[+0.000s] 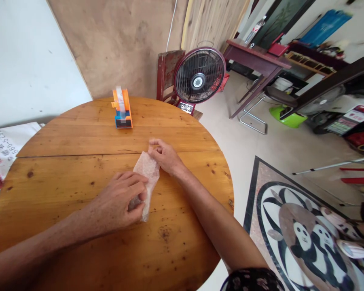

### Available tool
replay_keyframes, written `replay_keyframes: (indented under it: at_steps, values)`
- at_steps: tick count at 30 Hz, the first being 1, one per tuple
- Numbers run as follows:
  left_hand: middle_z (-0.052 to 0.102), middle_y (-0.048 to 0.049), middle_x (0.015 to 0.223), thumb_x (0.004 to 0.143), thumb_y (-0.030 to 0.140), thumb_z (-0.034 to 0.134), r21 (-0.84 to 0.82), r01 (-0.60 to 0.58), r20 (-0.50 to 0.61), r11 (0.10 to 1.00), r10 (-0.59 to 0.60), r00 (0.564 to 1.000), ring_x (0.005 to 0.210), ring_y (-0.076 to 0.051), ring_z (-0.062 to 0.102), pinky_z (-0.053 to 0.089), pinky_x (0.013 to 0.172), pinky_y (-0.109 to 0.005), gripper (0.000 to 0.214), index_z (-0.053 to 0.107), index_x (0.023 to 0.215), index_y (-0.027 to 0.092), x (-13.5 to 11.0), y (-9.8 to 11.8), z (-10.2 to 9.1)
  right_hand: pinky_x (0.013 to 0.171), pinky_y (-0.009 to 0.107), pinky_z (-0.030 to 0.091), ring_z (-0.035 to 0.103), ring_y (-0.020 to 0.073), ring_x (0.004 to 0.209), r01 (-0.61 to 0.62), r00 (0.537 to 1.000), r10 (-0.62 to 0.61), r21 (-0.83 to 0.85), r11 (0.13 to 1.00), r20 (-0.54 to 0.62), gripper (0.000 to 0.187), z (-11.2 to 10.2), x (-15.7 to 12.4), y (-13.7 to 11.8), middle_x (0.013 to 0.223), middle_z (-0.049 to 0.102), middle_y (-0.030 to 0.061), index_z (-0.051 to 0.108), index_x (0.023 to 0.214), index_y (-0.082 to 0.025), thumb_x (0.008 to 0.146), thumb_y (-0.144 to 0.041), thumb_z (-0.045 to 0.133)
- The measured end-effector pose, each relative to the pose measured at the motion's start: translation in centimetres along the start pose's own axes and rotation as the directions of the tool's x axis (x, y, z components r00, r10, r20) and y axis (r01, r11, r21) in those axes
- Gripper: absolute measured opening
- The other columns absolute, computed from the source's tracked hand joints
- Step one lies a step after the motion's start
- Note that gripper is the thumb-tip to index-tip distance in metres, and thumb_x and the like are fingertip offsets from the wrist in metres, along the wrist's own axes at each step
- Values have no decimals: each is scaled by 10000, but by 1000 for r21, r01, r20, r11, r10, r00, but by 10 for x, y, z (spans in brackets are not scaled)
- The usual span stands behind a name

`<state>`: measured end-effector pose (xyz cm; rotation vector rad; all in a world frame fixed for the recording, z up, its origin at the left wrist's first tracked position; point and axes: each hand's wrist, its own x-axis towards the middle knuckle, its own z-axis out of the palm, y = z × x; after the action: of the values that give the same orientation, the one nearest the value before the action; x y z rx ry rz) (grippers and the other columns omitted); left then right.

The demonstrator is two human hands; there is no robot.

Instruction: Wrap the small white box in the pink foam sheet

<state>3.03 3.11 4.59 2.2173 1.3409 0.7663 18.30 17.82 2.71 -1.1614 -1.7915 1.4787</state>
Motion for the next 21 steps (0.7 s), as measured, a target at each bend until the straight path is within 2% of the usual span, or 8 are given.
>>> replay_keyframes:
  at_steps: [2,5,9,14,19,21]
  values:
    - [705,-45,982,729,108,537,6,-3,-4,1000,3,1000,1066,-274,609,415,908,-453,89,531,750,194,0,0,0,536,236,349,476,96,520,4,1000,-4,3,1000,-11,367,-2,-2,1,610,527,-81,566,1101,-182,783,-345,652]
    - [704,-40,978,732,106,540,11,-4,-7,1000,5,1000,1050,-269,613,420,909,-454,94,534,754,197,0,-1,1,559,244,374,506,107,555,-42,998,40,22,999,51,454,-4,-4,-2,657,571,-60,557,1130,-175,749,-374,702]
    - [692,-47,998,734,117,553,37,-11,-7,999,11,1000,1028,-273,606,438,894,-465,84,552,751,199,-1,-1,1,576,244,387,503,112,591,-38,996,37,22,999,81,462,-1,-5,-1,696,570,-51,578,1096,-187,684,-326,733]
    - [613,-116,1197,749,135,560,127,-5,-74,992,15,997,1070,-325,561,472,850,-504,76,606,731,193,-5,1,1,553,239,339,436,106,559,23,997,-26,-47,999,-68,371,10,-4,8,646,502,-67,590,1033,-183,710,-336,684]
    - [581,-134,1182,757,152,581,154,25,-102,988,-9,995,1056,-319,561,509,838,-493,64,634,746,187,-8,2,0,581,250,357,431,109,573,74,976,-99,-133,988,-193,375,16,-6,10,631,453,-83,592,1057,-179,718,-313,680]
    - [594,-140,1186,762,153,579,165,20,-101,986,-4,995,1064,-318,569,514,847,-489,86,644,811,183,-8,2,0,605,257,373,450,114,599,86,968,-124,-176,981,-217,386,18,-6,9,650,462,-77,594,1071,-172,717,-299,682]
